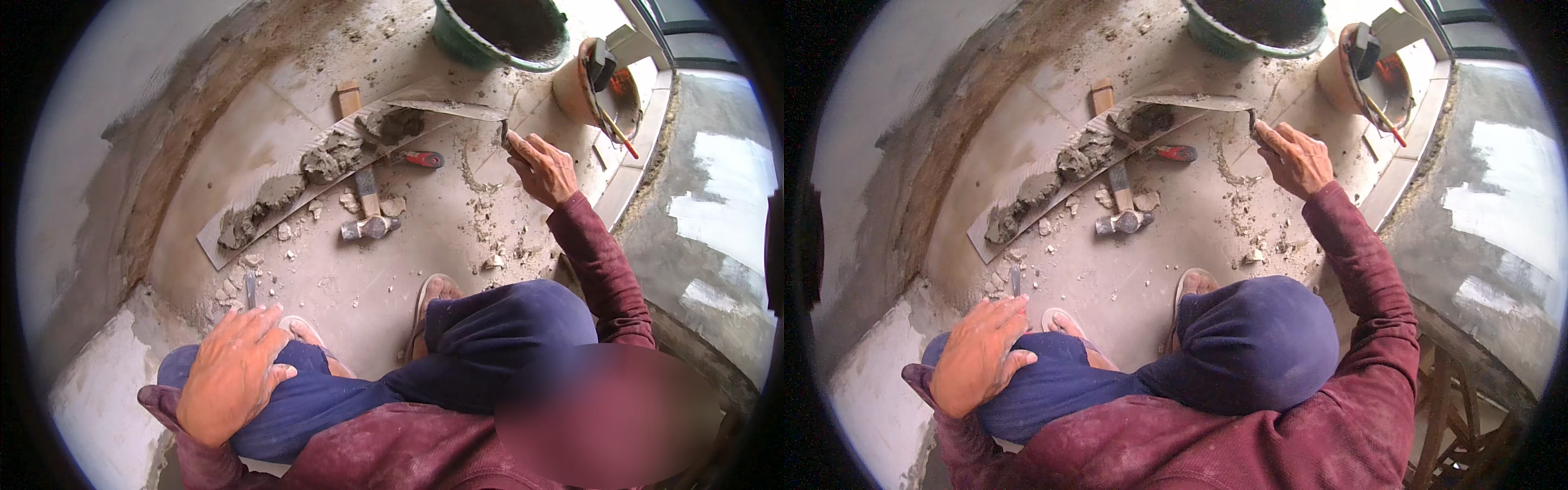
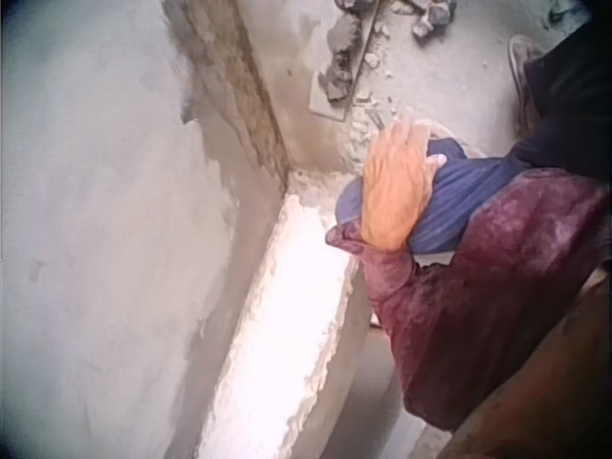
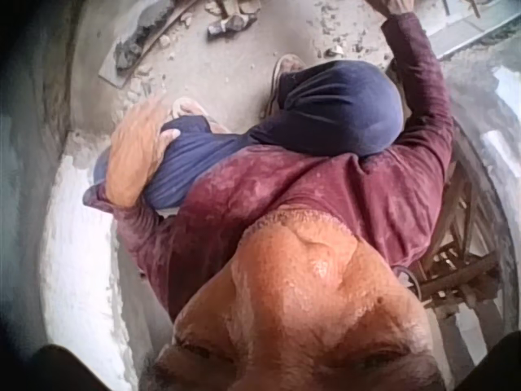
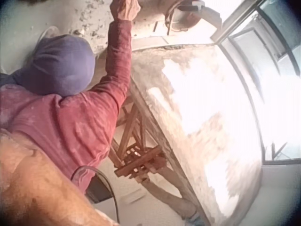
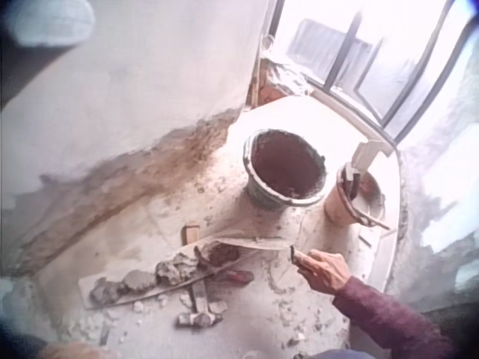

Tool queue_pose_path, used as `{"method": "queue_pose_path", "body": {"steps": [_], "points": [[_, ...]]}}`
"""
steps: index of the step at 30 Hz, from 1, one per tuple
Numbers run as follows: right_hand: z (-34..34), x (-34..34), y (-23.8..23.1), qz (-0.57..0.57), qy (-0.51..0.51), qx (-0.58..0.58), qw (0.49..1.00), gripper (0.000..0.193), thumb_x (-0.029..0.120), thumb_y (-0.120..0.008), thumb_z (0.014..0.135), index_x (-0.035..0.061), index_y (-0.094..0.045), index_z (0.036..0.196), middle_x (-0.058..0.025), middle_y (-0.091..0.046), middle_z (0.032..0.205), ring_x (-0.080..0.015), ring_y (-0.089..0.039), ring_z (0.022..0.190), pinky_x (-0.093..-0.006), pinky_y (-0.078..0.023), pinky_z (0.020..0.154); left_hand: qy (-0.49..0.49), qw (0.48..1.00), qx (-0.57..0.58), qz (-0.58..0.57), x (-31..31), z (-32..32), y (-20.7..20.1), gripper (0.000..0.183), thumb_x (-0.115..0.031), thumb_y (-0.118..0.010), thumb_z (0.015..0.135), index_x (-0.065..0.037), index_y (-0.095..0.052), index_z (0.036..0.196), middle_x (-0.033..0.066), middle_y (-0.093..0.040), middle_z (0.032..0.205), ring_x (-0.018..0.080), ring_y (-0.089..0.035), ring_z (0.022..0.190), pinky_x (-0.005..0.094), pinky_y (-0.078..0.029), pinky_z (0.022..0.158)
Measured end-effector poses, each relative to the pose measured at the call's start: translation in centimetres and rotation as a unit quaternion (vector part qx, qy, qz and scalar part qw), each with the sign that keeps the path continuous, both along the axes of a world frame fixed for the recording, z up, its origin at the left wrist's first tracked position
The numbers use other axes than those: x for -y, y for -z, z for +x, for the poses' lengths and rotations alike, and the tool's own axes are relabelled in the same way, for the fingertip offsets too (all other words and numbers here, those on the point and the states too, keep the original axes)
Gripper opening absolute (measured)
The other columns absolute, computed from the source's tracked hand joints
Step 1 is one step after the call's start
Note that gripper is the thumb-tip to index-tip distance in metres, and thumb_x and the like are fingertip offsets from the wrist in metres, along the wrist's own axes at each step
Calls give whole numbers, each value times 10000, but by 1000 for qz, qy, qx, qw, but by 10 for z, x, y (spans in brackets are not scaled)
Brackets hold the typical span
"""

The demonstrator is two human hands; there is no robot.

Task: The person sits on the floor and uses a hammer and a red tile leveling clip to secure a floor tile. They then scoop cement from a bucket using a trowel and spread it onto the back of a second tile.

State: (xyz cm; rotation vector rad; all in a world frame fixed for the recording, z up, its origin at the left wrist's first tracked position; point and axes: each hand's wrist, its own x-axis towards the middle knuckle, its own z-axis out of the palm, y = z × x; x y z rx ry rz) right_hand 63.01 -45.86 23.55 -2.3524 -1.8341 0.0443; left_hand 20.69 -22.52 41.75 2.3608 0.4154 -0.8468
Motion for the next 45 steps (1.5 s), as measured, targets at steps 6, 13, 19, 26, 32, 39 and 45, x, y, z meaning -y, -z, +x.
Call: {"method": "queue_pose_path", "body": {"steps": [6,13,19,26,32,39,45], "points": [[0,8,7,-7,45,-69,997,406,184,-672,876,102,-581,1263,-116,-643,944,-324,-661,788,-390,-551,670,10,1000,-11,1,0,6,0,440,-284,-705,832,-50,-608,1191,163,-548,1365,340,-495,1279,492,-356,1109],[-41,31,-21,-84,118,-326,934,282,250,-531,990,-22,-597,1024,-179,-571,671,-317,-578,581,-431,-449,590,6,1000,1,7,3,9,-1,422,-270,-710,828,-53,-610,1176,172,-557,1351,346,-507,1267,494,-369,1094],[-41,10,-17,-156,127,-271,941,291,235,-521,986,-17,-602,1108,-261,-603,734,-386,-601,640,-447,-454,605,34,999,26,-6,1,19,5,391,-273,-705,834,-70,-624,1159,153,-591,1312,339,-531,1239,482,-384,1075],[-41,54,-68,-108,155,-329,925,249,223,-526,985,-8,-591,1050,-202,-615,790,-345,-617,721,-419,-471,684,26,964,124,-234,-67,102,30,296,-302,-679,890,-45,-670,1036,133,-694,1044,287,-678,948,384,-529,857],[-39,60,-124,-11,246,-241,939,211,134,-611,937,26,-528,1098,-148,-614,859,-300,-636,799,-379,-493,743,-416,806,251,-339,-137,330,146,720,-472,-511,1001,14,-293,1484,204,-424,1466,292,-442,1347,486,-412,1083],[56,28,-157,-1,161,52,986,260,39,-596,844,16,-538,1096,-154,-627,955,-322,-662,776,-419,-532,693,-491,666,276,-489,-134,437,214,391,-344,-420,1060,-85,-486,1346,96,-608,1240,239,-581,1067,486,-473,978],[106,-49,-121,-140,166,138,966,164,51,-555,877,-27,-638,995,-163,-697,920,-267,-718,883,-357,-583,711,-342,723,314,-512,-100,411,210,270,-82,-596,926,-120,-519,1182,4,-591,984,142,-593,879,388,-543,815]]}}
